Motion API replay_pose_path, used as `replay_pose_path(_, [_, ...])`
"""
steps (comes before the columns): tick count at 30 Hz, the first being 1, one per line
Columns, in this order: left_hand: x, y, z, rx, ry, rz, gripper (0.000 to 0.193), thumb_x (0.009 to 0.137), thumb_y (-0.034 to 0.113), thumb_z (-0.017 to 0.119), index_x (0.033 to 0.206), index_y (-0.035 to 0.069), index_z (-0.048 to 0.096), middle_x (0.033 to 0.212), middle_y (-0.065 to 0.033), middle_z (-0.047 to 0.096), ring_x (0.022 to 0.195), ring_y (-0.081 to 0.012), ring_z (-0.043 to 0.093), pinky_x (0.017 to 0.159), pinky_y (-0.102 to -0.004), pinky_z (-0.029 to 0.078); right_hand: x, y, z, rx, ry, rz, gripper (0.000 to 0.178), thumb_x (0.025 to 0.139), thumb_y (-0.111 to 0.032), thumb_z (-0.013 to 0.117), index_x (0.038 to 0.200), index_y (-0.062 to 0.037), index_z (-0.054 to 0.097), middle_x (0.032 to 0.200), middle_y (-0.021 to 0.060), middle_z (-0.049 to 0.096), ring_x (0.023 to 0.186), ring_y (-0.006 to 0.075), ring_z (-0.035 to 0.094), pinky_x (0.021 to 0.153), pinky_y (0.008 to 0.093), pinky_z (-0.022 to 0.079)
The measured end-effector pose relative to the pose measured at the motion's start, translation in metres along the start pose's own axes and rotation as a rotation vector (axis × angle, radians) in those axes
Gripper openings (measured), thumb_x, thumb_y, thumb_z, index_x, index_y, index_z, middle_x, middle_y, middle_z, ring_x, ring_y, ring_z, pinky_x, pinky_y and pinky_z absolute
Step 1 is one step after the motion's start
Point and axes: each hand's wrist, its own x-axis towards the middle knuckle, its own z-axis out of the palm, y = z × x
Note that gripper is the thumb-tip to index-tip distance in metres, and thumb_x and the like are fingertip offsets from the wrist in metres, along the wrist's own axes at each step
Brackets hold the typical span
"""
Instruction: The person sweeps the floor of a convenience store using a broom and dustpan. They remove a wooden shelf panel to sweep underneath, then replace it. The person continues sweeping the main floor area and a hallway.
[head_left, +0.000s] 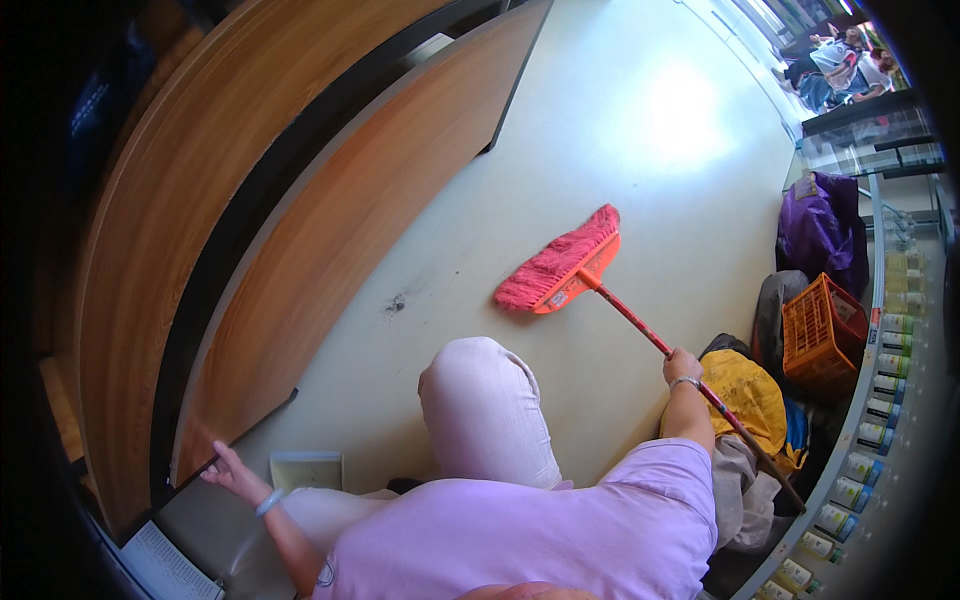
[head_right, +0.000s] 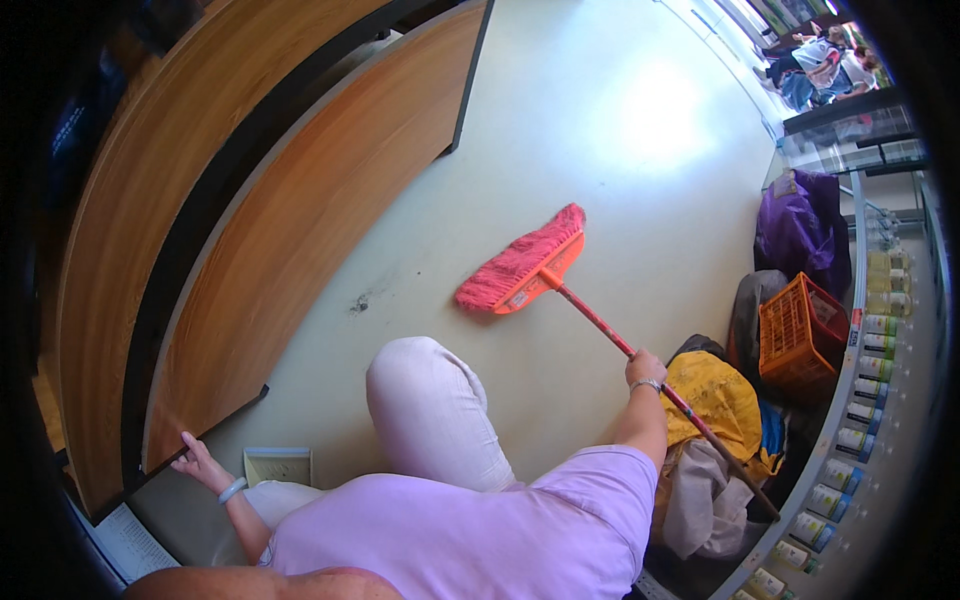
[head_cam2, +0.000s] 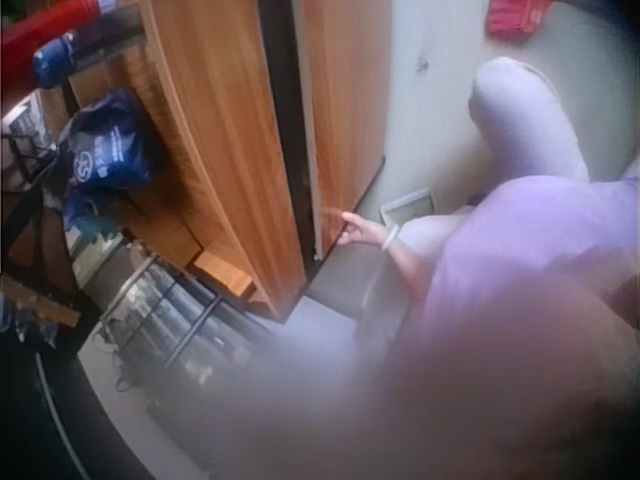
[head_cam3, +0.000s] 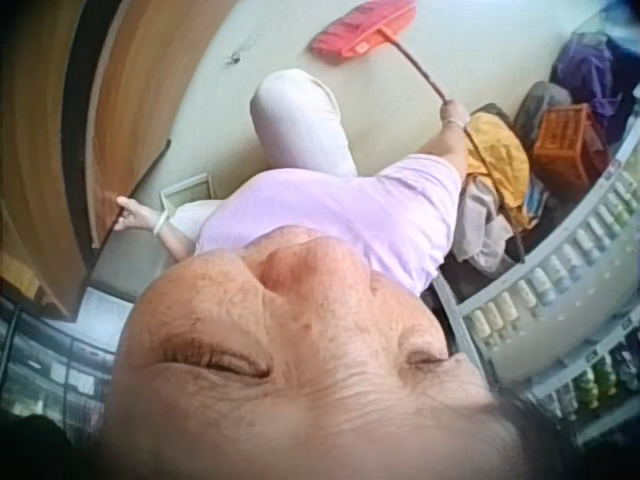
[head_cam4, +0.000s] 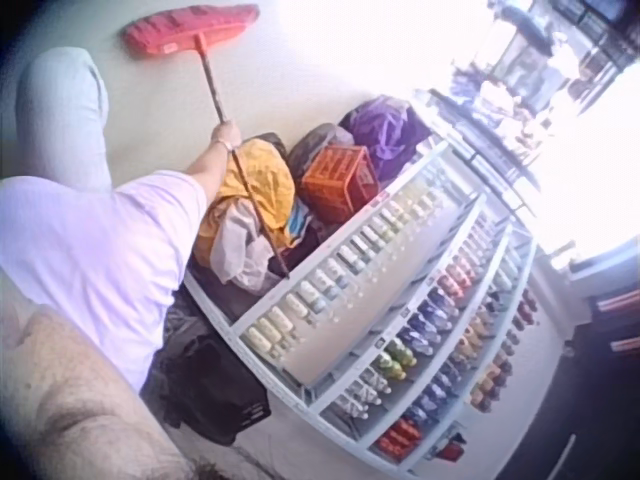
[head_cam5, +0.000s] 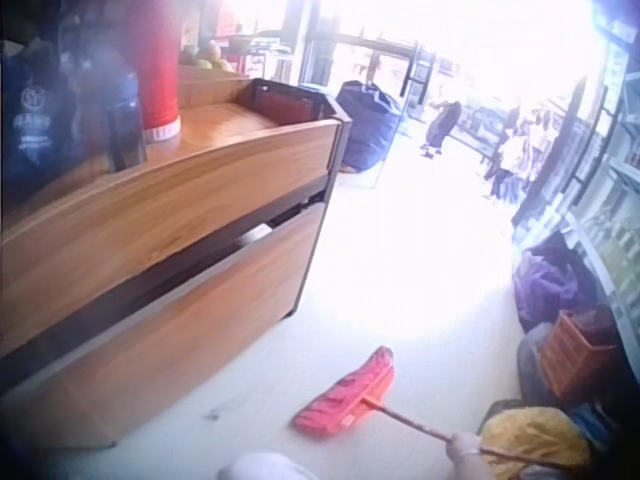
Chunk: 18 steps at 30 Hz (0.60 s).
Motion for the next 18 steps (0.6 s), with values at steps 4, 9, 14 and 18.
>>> replay_pose_path(4, [-0.001, -0.001, 0.000, -0.055, -0.029, 0.113, 0.060, 0.091, 0.022, 0.063, 0.132, -0.003, 0.029, 0.125, -0.0202, 0.053, 0.113, -0.0255, 0.054, 0.100, -0.0358, 0.039, -0.011, -0.002, -0.007, 0.018, 0.000, -0.096, 0.024, 0.085, -0.035, 0.056, 0.089, -0.0154, 0.069, 0.088, 0.0137, 0.069, 0.086, 0.0327, 0.066, 0.076, 0.0435, 0.053])
replay_pose_path(9, [-0.002, -0.001, 0.000, -0.025, -0.025, 0.153, 0.058, 0.092, 0.022, 0.062, 0.133, -0.003, 0.029, 0.132, -0.0209, 0.048, 0.117, -0.0260, 0.052, 0.103, -0.0366, 0.038, -0.022, -0.008, -0.019, 0.041, 0.009, -0.103, 0.025, 0.084, -0.036, 0.056, 0.089, -0.0147, 0.068, 0.088, 0.0149, 0.068, 0.084, 0.0349, 0.065, 0.075, 0.0454, 0.052])
replay_pose_path(14, [-0.006, -0.007, -0.001, -0.025, -0.020, 0.139, 0.058, 0.093, 0.022, 0.060, 0.134, -0.004, 0.027, 0.136, -0.0216, 0.043, 0.122, -0.0263, 0.047, 0.104, -0.0374, 0.037, -0.031, -0.019, -0.022, 0.070, -0.032, -0.141, 0.026, 0.085, -0.037, 0.055, 0.090, -0.0146, 0.068, 0.090, 0.0164, 0.067, 0.086, 0.0362, 0.065, 0.076, 0.0465, 0.052])
replay_pose_path(18, [-0.006, -0.015, -0.006, 0.059, -0.127, 0.131, 0.066, 0.095, 0.022, 0.057, 0.141, -0.005, 0.018, 0.143, -0.0235, 0.033, 0.131, -0.0288, 0.039, 0.107, -0.0377, 0.035, -0.050, -0.039, -0.060, 0.152, -0.116, -0.289, 0.023, 0.083, -0.030, 0.058, 0.097, -0.0127, 0.064, 0.090, 0.0182, 0.066, 0.087, 0.0374, 0.063, 0.076, 0.0471, 0.051])
